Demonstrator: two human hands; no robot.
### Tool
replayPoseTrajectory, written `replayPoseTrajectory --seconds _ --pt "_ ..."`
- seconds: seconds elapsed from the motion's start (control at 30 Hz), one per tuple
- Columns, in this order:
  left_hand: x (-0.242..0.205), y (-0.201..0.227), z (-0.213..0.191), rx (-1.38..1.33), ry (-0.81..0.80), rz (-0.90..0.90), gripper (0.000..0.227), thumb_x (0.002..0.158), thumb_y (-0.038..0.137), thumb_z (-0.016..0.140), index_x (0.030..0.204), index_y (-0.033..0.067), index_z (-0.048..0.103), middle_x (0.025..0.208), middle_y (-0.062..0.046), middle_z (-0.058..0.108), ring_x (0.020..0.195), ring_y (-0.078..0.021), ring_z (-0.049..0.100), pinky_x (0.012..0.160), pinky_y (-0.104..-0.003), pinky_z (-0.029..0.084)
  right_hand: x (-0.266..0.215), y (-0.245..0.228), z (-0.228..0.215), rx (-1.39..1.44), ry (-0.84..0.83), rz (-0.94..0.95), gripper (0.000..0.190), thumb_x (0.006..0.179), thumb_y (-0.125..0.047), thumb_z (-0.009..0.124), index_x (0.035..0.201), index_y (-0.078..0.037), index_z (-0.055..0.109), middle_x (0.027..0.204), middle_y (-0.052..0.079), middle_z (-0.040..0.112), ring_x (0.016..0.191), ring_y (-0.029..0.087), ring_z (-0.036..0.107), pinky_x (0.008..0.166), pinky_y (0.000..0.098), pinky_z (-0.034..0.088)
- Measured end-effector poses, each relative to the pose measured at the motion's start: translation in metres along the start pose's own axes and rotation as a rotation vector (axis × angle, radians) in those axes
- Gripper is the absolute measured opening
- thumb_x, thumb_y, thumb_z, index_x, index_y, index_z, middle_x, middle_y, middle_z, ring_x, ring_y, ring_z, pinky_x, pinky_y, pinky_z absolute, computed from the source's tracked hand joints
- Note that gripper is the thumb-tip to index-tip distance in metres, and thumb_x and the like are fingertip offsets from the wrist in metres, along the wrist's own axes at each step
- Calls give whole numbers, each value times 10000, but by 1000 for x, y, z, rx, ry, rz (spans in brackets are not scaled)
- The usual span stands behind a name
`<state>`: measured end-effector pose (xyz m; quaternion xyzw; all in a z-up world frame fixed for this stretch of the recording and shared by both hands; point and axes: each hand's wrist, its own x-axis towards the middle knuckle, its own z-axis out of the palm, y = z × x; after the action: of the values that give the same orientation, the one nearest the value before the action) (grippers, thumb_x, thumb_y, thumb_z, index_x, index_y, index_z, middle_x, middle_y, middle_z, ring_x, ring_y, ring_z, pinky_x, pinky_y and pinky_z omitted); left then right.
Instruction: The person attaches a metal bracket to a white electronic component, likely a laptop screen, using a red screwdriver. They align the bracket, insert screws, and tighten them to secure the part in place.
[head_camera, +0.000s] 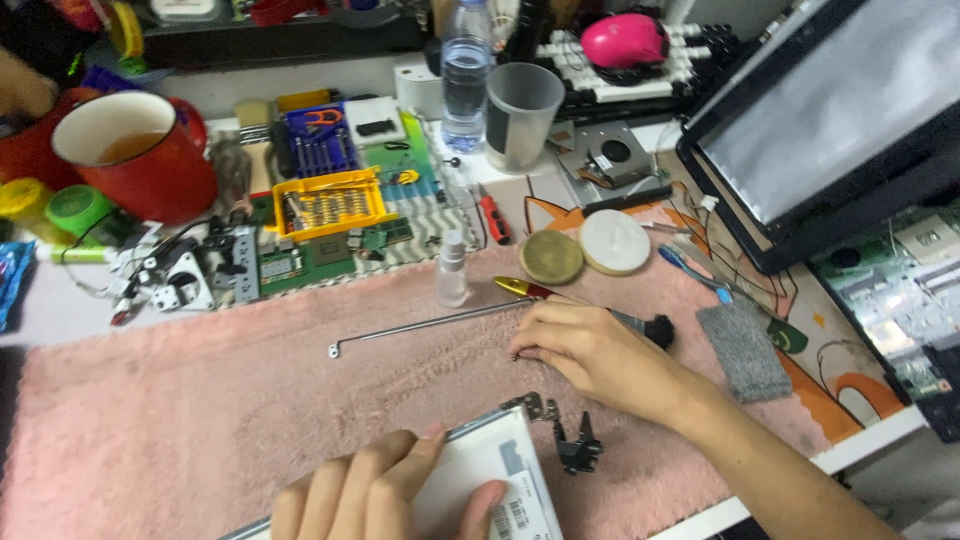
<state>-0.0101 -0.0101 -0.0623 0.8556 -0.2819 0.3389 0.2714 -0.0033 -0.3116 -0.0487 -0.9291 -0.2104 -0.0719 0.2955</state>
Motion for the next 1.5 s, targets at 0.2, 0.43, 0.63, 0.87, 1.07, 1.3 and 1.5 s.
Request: replayPoseTrajectory --seconds 0.2,0.43,0.63,0.87,1.07,1.3,1.5 --pt "-32 -24 15 107 -68 -116 712 663 927 825 1093 362 870 1081 150 844 788 -239 693 908 -492 449 -3 0 -7 11 49 -15 157 1096 -75 727 1207 -73 838 1134 81 803 1042 261 784 958 369 583" --pt "-38 -30 21 166 -183 -236 831 447 1003 844 1065 453 927 1091 187 862 835 -235 748 980 -516 492 -3 -19 -27 58 160 91 210 1077 -128 758 1251 -85 867 1186 65 839 1094 222 798 995 358 589" --pt "3 -2 -8 11 -30 -75 506 850 710 846 1101 270 839 1046 78 857 810 -223 732 783 -442 476 5 -55 -59 211 237 163 99 1011 -124 825 1066 -82 896 1050 41 878 986 146 827 944 285 600" --pt "33 3 -33 -198 -54 -63 139 1083 280 748 1159 206 838 974 84 815 759 -183 655 673 -351 435 31 -99 -79 469 -49 285 141 973 -144 875 1057 -88 973 1063 47 943 1032 148 880 959 288 659" --pt "34 -5 -31 -257 -15 -45 150 1120 273 693 1127 179 810 925 56 786 693 -224 593 627 -387 384 61 -105 -75 525 -291 460 202 936 -183 928 1041 -34 1017 1024 65 957 941 142 869 858 289 664" --pt "40 -3 -37 -250 62 -56 135 1124 231 698 1108 156 810 975 37 790 700 -236 567 631 -395 380 87 -126 -81 442 -339 736 242 866 -159 997 1017 4 1092 930 78 1044 827 136 865 799 287 673" --pt "43 -2 -40 -256 79 -56 154 1135 207 657 1104 144 794 978 29 772 689 -235 543 632 -394 367 108 -155 -85 152 -382 887 206 878 -228 1025 942 -83 1157 900 -6 1052 712 127 747 678 277 569"
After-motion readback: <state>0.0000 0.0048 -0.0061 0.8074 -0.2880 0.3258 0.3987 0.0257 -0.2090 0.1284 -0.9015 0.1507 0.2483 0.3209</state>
